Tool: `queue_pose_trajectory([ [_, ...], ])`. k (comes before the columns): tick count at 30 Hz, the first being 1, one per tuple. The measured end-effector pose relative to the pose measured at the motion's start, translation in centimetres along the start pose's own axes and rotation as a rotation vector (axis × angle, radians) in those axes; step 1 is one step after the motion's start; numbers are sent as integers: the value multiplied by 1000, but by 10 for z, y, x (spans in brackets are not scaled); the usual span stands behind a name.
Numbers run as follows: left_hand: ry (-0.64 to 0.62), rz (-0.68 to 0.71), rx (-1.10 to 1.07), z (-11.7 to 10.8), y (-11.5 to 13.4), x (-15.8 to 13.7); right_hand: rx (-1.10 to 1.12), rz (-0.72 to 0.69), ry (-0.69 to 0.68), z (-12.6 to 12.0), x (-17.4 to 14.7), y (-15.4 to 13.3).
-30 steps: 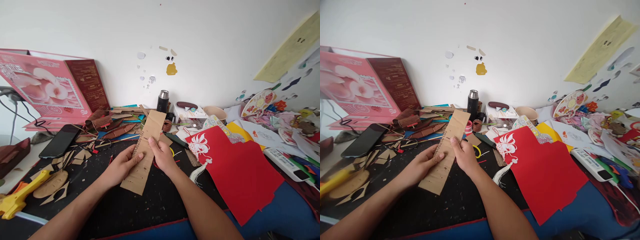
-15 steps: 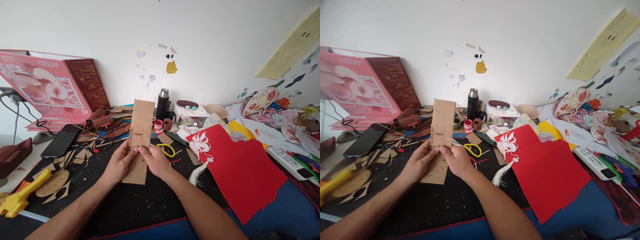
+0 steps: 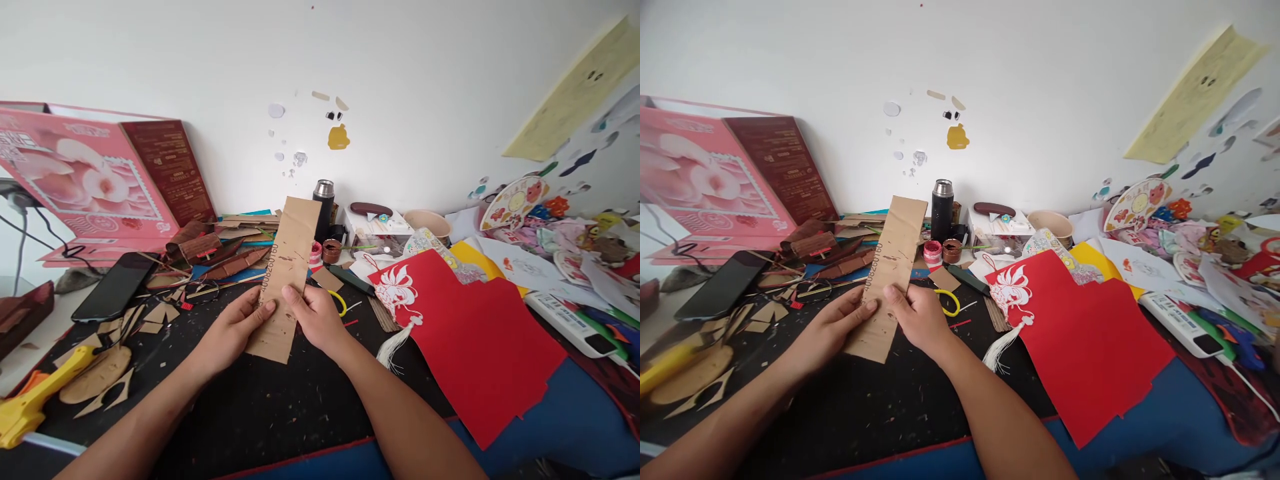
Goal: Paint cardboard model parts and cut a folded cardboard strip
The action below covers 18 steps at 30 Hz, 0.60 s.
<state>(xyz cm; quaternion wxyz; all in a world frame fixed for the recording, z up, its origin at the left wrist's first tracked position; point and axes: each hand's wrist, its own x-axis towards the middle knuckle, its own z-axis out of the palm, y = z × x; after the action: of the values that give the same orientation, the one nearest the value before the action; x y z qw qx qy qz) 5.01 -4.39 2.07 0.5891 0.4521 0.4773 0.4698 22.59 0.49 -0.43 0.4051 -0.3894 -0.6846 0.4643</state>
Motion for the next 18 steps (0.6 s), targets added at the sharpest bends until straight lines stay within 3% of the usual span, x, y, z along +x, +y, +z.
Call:
queue_pose_trajectory([
  [7,56,138,-21,3,-7,1,194,156,-149,8,-4,3],
  [13,90,209,-40,7,-12,8,62,-41,-61,11,-1,-3],
  [18,94,138,-25,13,-17,16,5,9,-5,10,2,5],
])
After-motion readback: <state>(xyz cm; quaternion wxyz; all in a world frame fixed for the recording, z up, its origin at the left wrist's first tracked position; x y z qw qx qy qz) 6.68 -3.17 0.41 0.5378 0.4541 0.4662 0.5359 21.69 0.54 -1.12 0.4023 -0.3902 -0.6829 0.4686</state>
